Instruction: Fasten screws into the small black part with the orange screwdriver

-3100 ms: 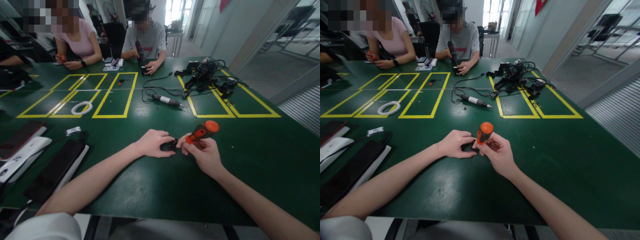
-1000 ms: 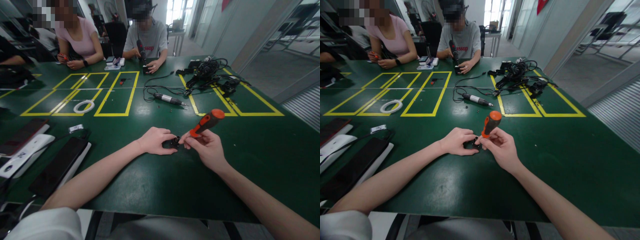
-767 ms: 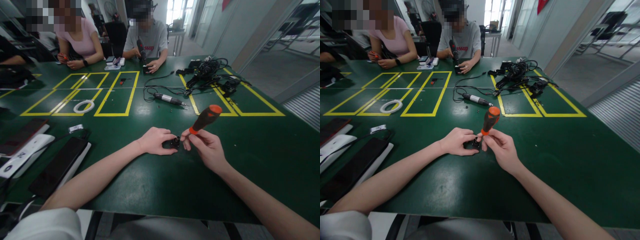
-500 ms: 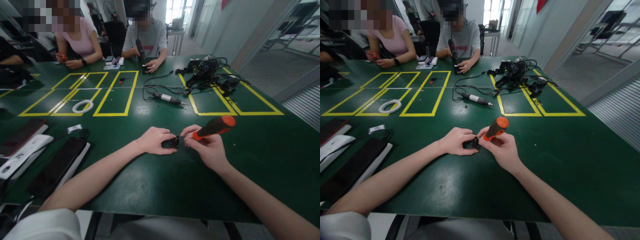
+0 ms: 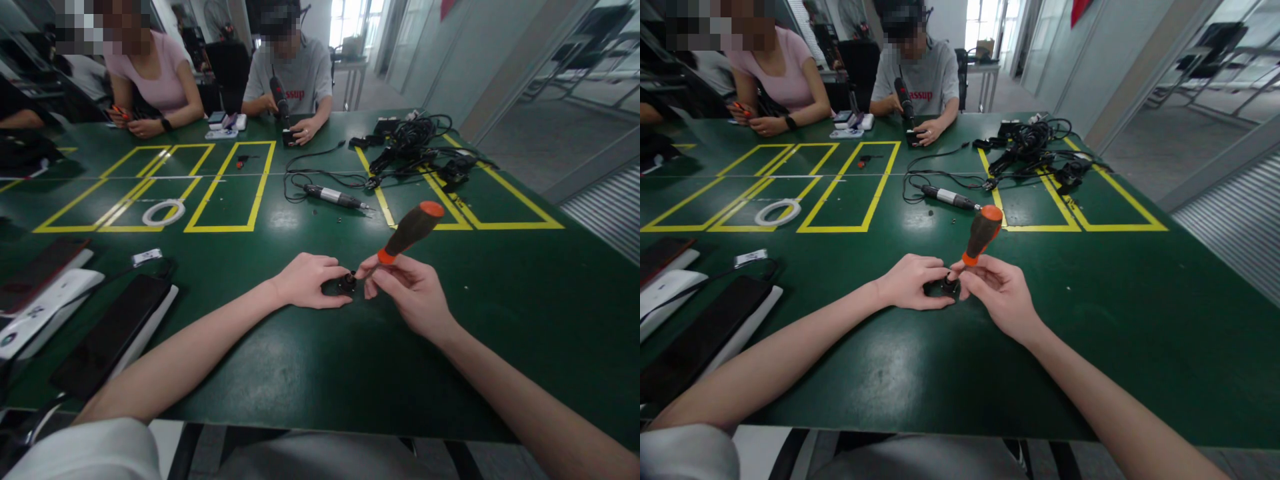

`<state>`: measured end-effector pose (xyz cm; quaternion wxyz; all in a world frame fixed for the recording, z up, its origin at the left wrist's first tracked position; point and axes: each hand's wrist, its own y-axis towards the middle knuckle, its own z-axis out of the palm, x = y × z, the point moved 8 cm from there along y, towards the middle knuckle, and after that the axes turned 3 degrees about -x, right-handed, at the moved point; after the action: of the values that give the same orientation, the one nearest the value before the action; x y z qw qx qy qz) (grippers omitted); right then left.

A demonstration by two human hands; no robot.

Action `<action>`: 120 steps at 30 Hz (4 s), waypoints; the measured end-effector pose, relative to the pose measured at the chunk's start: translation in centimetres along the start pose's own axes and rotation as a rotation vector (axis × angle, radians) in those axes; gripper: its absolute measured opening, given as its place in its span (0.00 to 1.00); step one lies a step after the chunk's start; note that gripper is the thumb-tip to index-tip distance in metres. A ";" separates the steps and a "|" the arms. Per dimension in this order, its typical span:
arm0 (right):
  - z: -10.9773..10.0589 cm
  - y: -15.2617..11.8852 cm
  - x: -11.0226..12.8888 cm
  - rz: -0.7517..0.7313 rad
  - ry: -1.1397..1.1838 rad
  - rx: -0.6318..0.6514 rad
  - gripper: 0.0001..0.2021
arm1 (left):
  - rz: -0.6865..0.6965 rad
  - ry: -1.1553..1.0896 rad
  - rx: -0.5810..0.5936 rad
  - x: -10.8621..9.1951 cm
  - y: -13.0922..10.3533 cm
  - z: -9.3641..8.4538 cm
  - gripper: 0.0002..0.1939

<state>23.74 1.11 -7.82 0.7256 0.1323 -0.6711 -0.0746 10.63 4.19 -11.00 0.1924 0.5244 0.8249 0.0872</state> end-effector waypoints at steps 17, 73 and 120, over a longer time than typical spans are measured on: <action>0.1 -1.3 1.8 -0.204 -0.350 0.043 0.06 | 0.029 -0.030 -0.041 -0.3 0.0 -0.2 0.19; 3.1 -1.1 3.9 -0.728 -1.211 0.147 0.15 | 0.043 -0.019 0.019 -0.2 0.3 0.1 0.21; -0.7 -0.3 0.7 -0.170 -0.287 -0.029 0.05 | 0.082 -0.010 -0.049 -0.4 0.2 -0.2 0.23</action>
<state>24.53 0.72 -7.24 0.6151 0.1661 -0.7532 -0.1634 10.89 3.89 -10.62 0.2055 0.5532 0.7994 0.1124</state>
